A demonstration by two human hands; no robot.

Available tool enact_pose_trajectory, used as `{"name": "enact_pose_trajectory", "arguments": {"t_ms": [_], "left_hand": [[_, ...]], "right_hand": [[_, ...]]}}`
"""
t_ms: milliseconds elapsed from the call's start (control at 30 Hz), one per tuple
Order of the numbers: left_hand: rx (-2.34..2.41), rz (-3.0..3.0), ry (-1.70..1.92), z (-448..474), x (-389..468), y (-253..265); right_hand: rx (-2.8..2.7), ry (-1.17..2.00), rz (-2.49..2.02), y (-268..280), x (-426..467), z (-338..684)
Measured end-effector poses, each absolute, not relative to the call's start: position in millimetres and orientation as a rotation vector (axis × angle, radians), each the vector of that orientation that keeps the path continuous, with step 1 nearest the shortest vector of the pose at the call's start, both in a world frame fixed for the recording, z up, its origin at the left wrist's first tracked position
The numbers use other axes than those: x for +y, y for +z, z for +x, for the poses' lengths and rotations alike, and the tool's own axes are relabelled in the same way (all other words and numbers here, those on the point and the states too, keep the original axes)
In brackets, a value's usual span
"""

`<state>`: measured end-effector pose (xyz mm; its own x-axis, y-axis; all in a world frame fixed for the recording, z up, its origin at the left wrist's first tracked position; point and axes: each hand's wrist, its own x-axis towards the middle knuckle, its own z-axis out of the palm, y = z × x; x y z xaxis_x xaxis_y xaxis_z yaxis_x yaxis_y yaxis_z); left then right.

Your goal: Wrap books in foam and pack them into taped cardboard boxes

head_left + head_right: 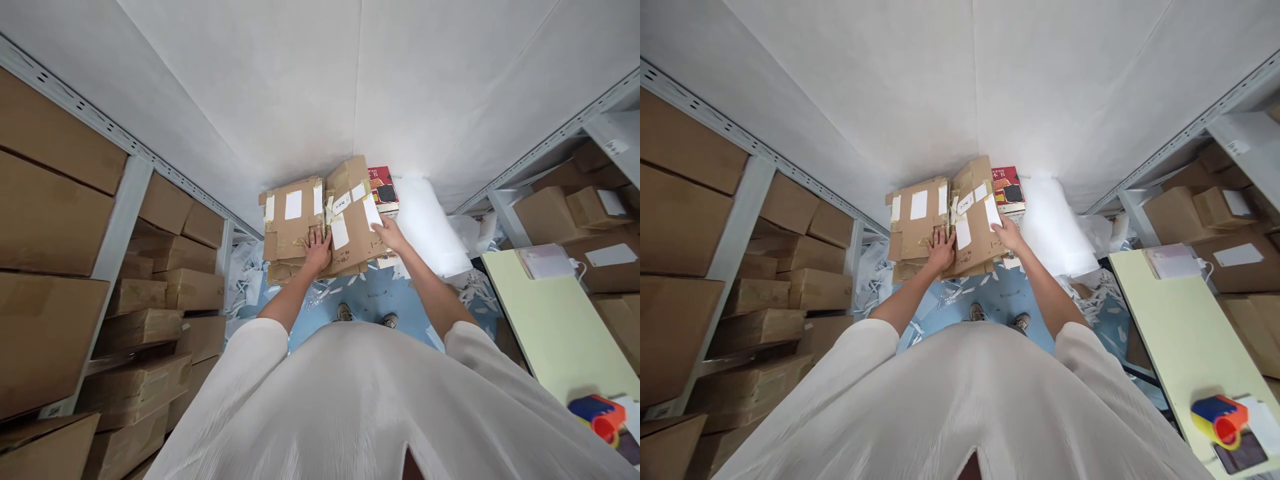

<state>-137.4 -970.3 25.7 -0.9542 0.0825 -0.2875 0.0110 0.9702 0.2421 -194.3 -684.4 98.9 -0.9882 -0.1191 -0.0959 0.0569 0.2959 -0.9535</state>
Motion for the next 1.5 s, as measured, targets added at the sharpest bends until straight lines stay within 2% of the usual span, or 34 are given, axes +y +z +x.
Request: {"name": "enact_pose_trajectory", "arguments": {"t_ms": [200, 667, 867, 967, 1200, 1333, 1500], "left_hand": [[2.807, 0.051, 0.366, -140, -964, 18], [2.84, 0.019, 0.336, -150, -969, 22], [2.778, 0.023, 0.33, -153, -973, 12], [2.74, 0.059, 0.315, -155, -973, 5], [2.727, 0.02, 0.318, -159, -966, 1], [2.766, 0.026, 0.323, -159, -963, 4], [2.842, 0.027, 0.368, -163, -951, 15]], "right_hand": [[2.319, -1.786, -0.232, 123, -646, -190], [2.215, -1.721, -0.429, 157, -700, -158], [2.301, -1.781, -0.376, 185, -641, -178], [2.36, -1.715, -0.379, 192, -599, -192], [2.7, -1.452, -0.141, 167, -531, -205], [2.669, -1.548, -0.119, 159, -519, -198], [2.611, -1.626, -0.253, 181, -510, -188]]}}
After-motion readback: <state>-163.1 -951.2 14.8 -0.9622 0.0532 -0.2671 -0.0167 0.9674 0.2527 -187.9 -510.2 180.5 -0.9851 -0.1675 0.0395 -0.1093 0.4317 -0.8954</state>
